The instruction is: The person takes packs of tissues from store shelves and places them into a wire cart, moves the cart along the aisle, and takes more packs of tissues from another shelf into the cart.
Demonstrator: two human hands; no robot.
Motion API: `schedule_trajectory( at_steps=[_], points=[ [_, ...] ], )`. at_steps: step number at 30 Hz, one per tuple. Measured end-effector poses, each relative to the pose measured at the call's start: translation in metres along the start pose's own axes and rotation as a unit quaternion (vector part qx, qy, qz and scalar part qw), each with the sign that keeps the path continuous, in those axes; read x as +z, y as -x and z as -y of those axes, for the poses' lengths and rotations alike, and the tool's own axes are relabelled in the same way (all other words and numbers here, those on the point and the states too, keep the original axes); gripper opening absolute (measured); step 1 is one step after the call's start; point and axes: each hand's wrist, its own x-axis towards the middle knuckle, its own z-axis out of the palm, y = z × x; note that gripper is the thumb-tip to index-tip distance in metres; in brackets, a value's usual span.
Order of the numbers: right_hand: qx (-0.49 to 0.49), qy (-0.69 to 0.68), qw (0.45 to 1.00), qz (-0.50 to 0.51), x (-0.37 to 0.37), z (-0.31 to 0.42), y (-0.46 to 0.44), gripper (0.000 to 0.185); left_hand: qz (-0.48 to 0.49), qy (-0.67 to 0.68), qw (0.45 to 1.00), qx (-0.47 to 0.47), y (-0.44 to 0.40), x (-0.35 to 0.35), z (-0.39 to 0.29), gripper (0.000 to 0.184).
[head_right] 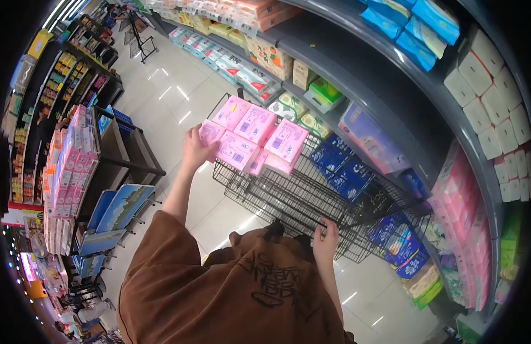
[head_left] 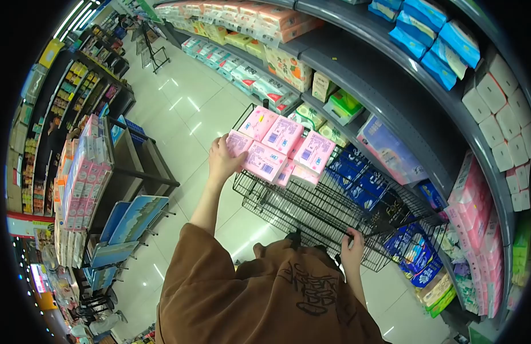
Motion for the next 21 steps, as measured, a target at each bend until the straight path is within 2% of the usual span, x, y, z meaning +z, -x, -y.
schedule_trajectory(
  at_steps=[3,4,7,12,15,18,21],
  points=[
    [-0.015,0.042,0.999,-0.003,0.005,0.005,-0.003,0.025,0.081,0.083,0.991,-0.066,-0.004,0.011,0.017,0.094],
    [0.015,0.028,0.999,-0.004,0.008,0.006,-0.004,0.025,0.081,0.078,0.992,-0.061,-0.005,0.012,0.018,0.096],
    [0.014,0.028,0.999,-0.019,0.017,-0.004,-0.009,0.025,0.083,0.063,0.993,-0.058,-0.003,0.011,0.022,0.101],
    [-0.012,0.126,0.992,-0.004,0.024,0.0,-0.009,0.027,0.118,0.074,0.989,-0.048,-0.003,-0.004,0.026,0.102],
    [-0.039,0.158,0.987,-0.008,0.027,-0.001,-0.008,0.028,0.059,0.087,0.994,-0.022,-0.002,-0.014,0.035,0.1],
    [-0.05,0.16,0.986,-0.016,0.028,-0.005,-0.005,0.029,-0.023,0.197,0.979,-0.055,0.005,-0.04,0.018,0.095],
    [-0.046,0.165,0.985,-0.012,0.028,0.0,-0.005,0.03,0.014,0.272,0.959,0.075,0.005,-0.079,-0.006,0.091]
  ],
)
